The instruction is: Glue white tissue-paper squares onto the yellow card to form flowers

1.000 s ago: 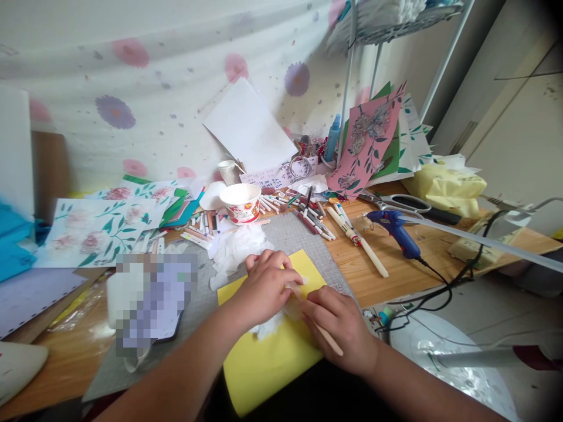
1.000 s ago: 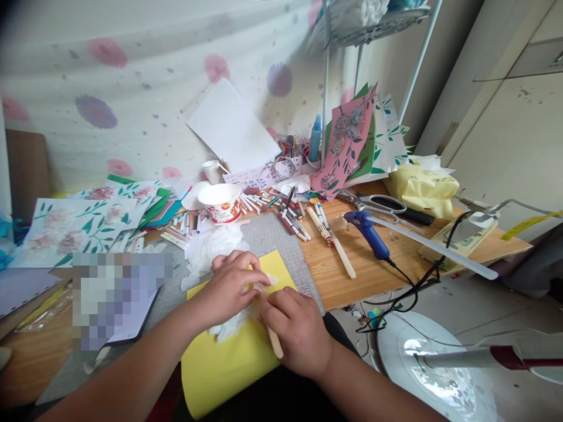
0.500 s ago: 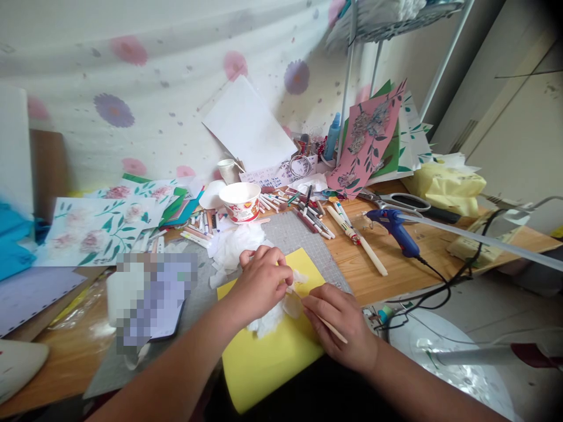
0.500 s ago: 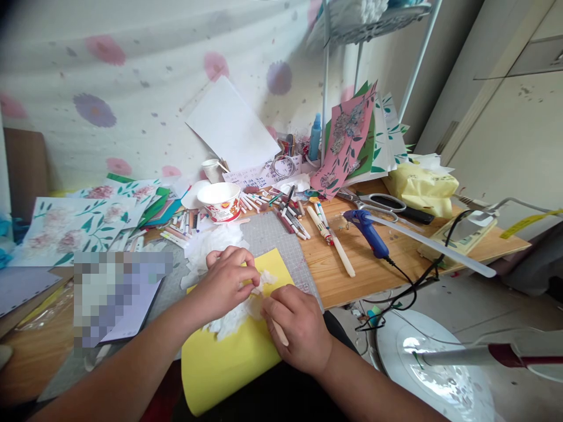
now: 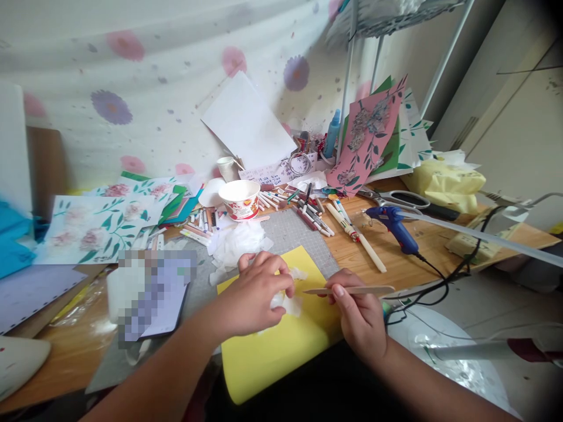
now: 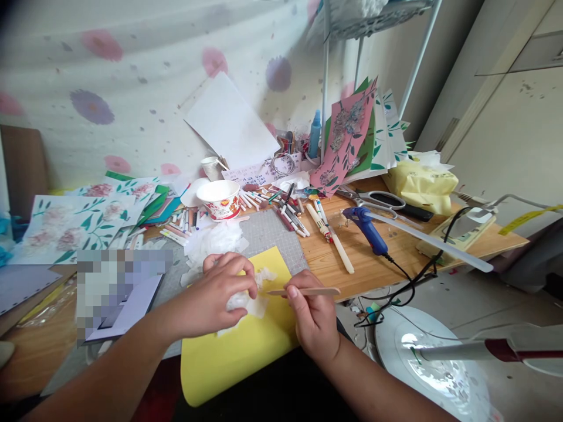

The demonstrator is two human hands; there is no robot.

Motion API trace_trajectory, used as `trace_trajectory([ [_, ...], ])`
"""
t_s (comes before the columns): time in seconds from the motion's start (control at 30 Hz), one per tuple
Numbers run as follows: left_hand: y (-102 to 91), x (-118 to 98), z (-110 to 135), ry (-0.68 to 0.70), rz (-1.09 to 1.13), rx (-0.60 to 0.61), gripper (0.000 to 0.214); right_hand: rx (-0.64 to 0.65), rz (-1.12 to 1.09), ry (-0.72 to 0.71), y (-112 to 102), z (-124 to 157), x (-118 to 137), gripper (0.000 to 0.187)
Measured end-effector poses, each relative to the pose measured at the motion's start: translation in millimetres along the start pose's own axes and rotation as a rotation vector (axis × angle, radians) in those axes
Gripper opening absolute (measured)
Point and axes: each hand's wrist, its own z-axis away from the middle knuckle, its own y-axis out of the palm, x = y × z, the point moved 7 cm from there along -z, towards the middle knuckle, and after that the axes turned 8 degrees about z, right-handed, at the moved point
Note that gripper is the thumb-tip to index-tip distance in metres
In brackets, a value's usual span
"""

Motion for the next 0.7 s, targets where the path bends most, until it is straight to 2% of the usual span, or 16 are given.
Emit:
trace_trajectory([
  [0.17, 6.3, -8, 6, 0.027, -0.047, 0.081, 0.026, -0.041, -0.116, 0.123, 2, 3, -15, 0.018],
  [0.33, 3.8, -11, 4, 0.049, -0.071, 0.009, 0.018, -0.066, -0.168, 0.158, 1, 3, -18, 0.021],
  [0.43, 2.5, -15, 3, 0.037, 0.02, -0.006, 0.017, -0.121, -0.237, 0.212, 0, 4, -22, 0.019],
  [0.5, 2.7, -13, -1, -0.033, 0.115, -0.02, 0.014, -0.181, -0.281, 0.246, -2, 5, -24, 0.019],
  [0.6, 3.2, 0, -9, -0.221, 0.184, -0.097, 0.012, -0.249, -0.315, 0.25, -5, 7, -25, 0.02],
  [0.7, 6.2, 10, -18, -0.305, 0.131, -0.147, 0.014, -0.207, -0.299, 0.171, -5, 5, -18, 0.019],
])
